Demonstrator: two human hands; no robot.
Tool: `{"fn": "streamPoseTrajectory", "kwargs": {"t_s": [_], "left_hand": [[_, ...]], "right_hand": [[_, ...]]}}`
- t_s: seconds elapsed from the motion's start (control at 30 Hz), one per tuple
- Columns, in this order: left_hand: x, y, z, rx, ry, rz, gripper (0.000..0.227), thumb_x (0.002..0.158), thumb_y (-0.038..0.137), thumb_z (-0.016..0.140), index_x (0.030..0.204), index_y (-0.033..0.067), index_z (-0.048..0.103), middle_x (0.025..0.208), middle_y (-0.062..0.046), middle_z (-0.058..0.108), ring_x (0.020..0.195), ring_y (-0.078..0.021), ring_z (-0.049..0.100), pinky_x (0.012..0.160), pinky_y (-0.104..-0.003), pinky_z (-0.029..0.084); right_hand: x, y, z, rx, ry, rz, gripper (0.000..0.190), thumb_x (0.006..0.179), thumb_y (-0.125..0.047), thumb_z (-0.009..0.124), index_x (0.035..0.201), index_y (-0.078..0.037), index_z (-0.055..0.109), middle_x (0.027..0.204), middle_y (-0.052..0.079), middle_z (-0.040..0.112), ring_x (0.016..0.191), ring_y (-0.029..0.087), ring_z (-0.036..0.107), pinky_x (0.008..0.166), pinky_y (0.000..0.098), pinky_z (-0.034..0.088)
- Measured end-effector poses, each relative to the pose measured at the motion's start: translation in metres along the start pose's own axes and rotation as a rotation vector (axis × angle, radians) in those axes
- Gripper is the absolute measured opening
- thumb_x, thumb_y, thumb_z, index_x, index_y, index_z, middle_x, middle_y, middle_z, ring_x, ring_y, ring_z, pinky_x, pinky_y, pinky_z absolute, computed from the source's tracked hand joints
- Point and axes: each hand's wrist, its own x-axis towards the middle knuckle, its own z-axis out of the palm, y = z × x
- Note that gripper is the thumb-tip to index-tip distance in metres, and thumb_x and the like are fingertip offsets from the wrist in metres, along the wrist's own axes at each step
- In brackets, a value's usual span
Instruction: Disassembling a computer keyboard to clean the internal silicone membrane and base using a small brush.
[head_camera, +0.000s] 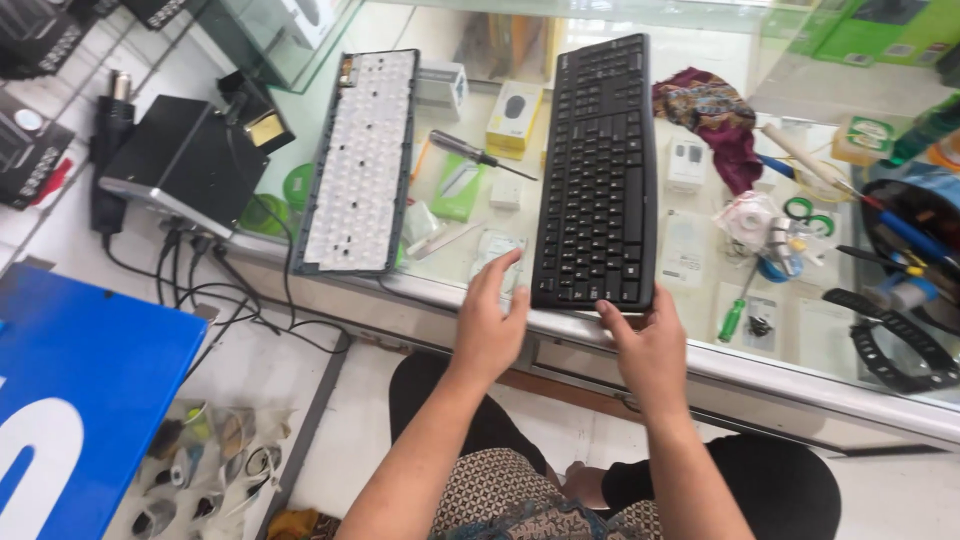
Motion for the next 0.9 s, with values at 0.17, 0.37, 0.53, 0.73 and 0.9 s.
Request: {"fn": "streamPoseTrajectory", "kwargs": {"t_s": [0.17,0.37,0.53,0.73,0.9], "left_hand": [[-0.013,-0.073,-0.04,0.304,0.139,0.043,0.04,0.098,0.012,0.058,0.137,0.0104,0.065,0.128,-0.012,0.069,0.124,-0.0346,0.063,0.11,-0.05,0.045],[-0.014,-0.073,-0.042,0.559,0.083,0.012,0.039,0.102,0.018,0.053,0.138,0.0137,0.065,0.131,-0.008,0.067,0.126,-0.0286,0.06,0.108,-0.049,0.047],[-0.002,-0.067,-0.014,0.662,0.034,0.121,0.037,0.1,0.024,0.058,0.135,0.0204,0.07,0.127,-0.004,0.068,0.123,-0.0252,0.06,0.104,-0.05,0.046],[0.013,-0.063,0.022,0.677,0.095,0.223,0.047,0.097,0.037,0.064,0.137,0.012,0.068,0.125,-0.009,0.066,0.118,-0.0281,0.061,0.097,-0.05,0.048],[0.013,-0.048,0.022,0.63,0.08,0.146,0.045,0.1,0.032,0.063,0.138,0.0082,0.067,0.122,-0.012,0.067,0.114,-0.028,0.062,0.096,-0.05,0.047]], "right_hand": [[0.032,0.035,-0.013,-0.612,0.063,-0.072,0.064,0.079,-0.059,0.089,0.12,-0.013,0.071,0.083,0.003,0.077,0.079,0.026,0.075,0.073,0.0441,0.059],[0.034,0.035,-0.006,-0.791,0.062,-0.149,0.079,0.085,-0.068,0.079,0.13,-0.005,0.07,0.083,0.007,0.078,0.086,0.035,0.075,0.079,0.0494,0.058],[0.034,0.033,0.003,-0.954,0.01,-0.169,0.082,0.089,-0.074,0.069,0.136,-0.007,0.07,0.083,0.004,0.079,0.085,0.027,0.077,0.076,0.0411,0.06],[0.038,0.046,0.003,-1.017,0.025,-0.387,0.066,0.091,-0.065,0.07,0.13,-0.011,0.074,0.074,0.005,0.076,0.079,0.03,0.076,0.072,0.0433,0.058],[0.036,0.043,-0.002,-0.92,0.042,-0.376,0.063,0.088,-0.056,0.079,0.131,-0.01,0.076,0.073,0.006,0.075,0.079,0.031,0.074,0.074,0.0436,0.057]]}}
